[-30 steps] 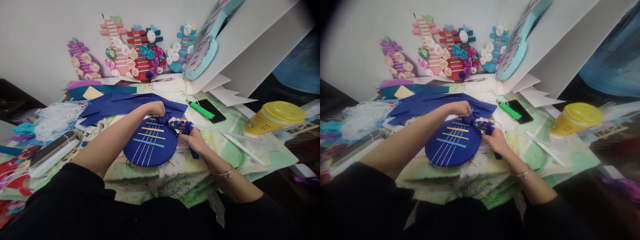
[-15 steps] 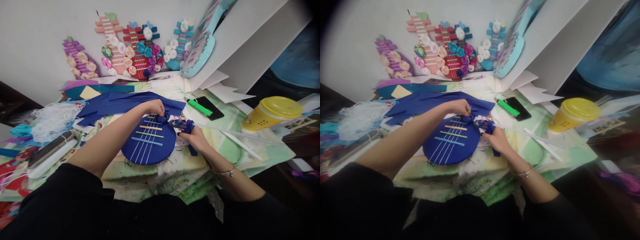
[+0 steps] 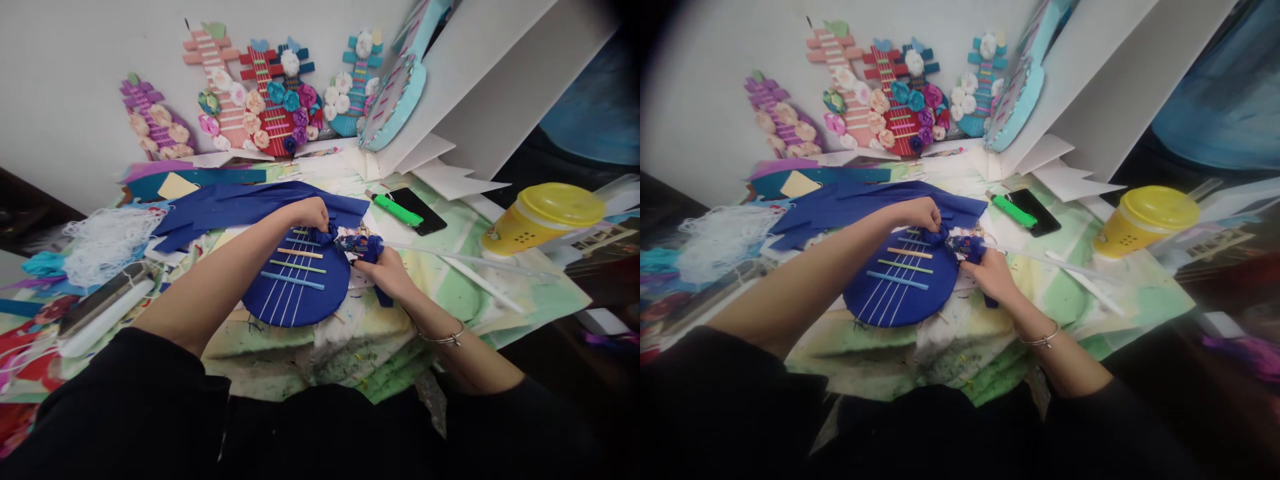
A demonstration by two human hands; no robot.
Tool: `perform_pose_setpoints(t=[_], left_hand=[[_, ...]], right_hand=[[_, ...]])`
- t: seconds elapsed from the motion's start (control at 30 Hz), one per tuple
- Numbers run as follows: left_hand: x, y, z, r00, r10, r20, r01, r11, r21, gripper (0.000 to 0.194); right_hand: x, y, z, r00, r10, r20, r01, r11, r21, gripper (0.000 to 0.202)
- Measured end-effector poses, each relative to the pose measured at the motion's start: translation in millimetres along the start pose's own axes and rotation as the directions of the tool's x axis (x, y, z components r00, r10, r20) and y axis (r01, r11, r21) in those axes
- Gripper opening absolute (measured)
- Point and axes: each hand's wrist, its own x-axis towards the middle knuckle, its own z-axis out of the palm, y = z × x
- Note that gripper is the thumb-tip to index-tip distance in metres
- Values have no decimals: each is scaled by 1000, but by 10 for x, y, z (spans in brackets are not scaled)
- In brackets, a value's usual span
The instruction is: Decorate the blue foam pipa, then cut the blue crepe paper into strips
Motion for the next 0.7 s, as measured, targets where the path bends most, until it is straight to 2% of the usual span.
perform_pose_setpoints(t=[0.37,0.7], left_hand=[[-12,18,-18,1000,-15,-8,15,1000,19,6],[-17,25,-14,1000,-25,-8,25,999,35,4]], right_hand=[[3,-9,25,1000,11,21,-10,999,-38,28],[-12,-4,-1,1000,-10,21,11,1000,-30,34]])
